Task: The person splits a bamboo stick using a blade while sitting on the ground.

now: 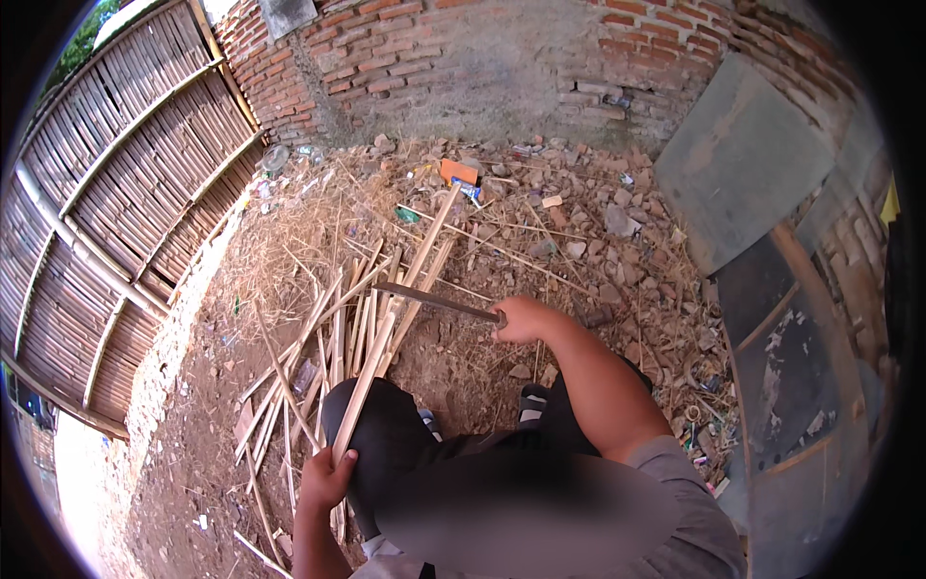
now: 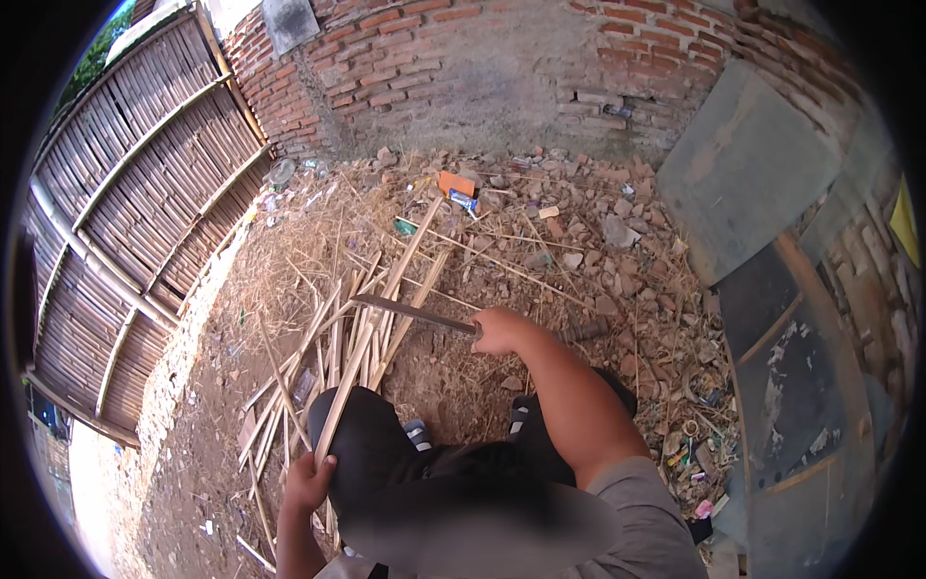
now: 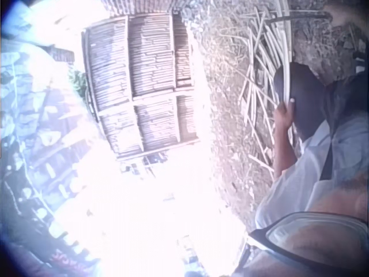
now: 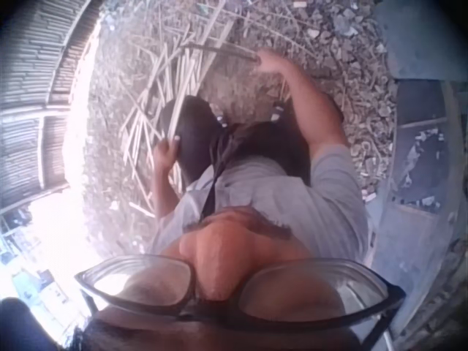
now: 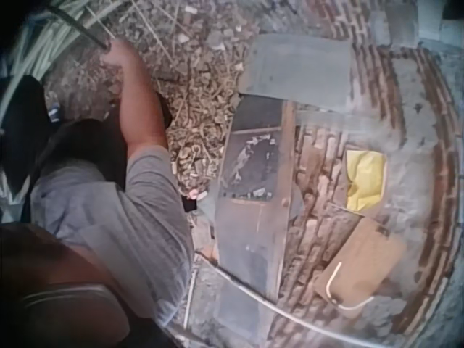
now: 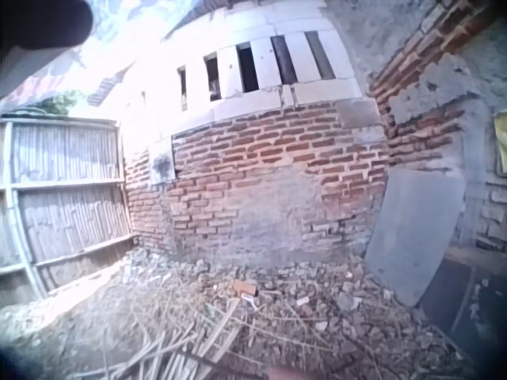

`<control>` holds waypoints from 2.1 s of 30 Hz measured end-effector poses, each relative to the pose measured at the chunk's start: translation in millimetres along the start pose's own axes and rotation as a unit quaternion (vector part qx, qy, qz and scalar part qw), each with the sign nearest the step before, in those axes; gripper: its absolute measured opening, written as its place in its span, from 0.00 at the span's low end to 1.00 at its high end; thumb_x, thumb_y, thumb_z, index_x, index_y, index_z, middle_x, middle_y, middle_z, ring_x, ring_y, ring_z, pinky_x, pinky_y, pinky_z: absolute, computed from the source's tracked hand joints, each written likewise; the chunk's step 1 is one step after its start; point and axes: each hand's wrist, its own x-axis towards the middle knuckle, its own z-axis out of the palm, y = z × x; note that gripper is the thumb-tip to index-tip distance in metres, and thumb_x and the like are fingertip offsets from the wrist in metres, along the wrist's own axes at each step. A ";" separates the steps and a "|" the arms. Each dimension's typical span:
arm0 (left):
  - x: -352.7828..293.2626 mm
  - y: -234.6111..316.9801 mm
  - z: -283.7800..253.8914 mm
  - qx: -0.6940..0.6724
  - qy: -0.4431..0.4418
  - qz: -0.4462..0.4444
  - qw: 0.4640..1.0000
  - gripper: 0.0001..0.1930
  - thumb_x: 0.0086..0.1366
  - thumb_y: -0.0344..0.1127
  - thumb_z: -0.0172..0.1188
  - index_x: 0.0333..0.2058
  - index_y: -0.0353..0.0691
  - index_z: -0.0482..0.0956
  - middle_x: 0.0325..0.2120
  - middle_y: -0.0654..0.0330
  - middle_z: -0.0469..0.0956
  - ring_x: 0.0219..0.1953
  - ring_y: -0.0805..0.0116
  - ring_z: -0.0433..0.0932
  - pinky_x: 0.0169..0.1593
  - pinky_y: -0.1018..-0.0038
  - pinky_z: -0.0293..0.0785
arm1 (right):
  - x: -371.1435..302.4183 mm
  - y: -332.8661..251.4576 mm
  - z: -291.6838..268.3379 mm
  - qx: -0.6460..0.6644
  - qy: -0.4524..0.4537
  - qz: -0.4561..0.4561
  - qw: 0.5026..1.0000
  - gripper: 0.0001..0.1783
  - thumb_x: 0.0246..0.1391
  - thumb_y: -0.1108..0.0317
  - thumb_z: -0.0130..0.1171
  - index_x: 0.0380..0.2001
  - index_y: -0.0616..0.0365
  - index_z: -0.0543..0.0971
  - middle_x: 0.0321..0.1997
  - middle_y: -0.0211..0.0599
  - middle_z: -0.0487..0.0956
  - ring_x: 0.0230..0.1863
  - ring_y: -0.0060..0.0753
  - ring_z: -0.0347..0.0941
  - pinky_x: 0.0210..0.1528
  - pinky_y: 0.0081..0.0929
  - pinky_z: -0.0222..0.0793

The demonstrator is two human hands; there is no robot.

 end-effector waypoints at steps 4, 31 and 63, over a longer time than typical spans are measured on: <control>1.1 -8.2 2.0 0.014 0.005 0.007 1.000 0.23 0.63 0.52 0.63 0.33 0.32 0.81 0.21 0.47 0.79 0.27 0.54 0.81 0.34 0.60 0.73 | -3.5 -14.3 15.4 -0.051 0.030 -0.044 0.997 0.27 0.47 0.57 0.67 0.51 0.54 0.79 0.43 0.47 0.82 0.47 0.49 0.79 0.48 0.44 0.74; -6.8 2.4 -4.9 0.065 0.005 0.053 0.996 0.22 0.64 0.51 0.62 0.30 0.32 0.78 0.22 0.41 0.78 0.30 0.41 0.81 0.34 0.57 0.73 | -7.8 -8.6 3.1 -0.041 0.005 -0.059 0.997 0.26 0.45 0.56 0.69 0.48 0.53 0.81 0.41 0.45 0.82 0.45 0.46 0.79 0.46 0.42 0.74; -4.1 -4.8 -1.5 0.051 0.015 0.065 0.996 0.23 0.65 0.52 0.61 0.29 0.32 0.77 0.22 0.42 0.78 0.29 0.42 0.80 0.33 0.56 0.72 | -1.2 4.9 7.9 -0.013 0.061 -0.017 0.998 0.32 0.48 0.52 0.68 0.54 0.57 0.78 0.48 0.51 0.81 0.52 0.51 0.77 0.54 0.42 0.73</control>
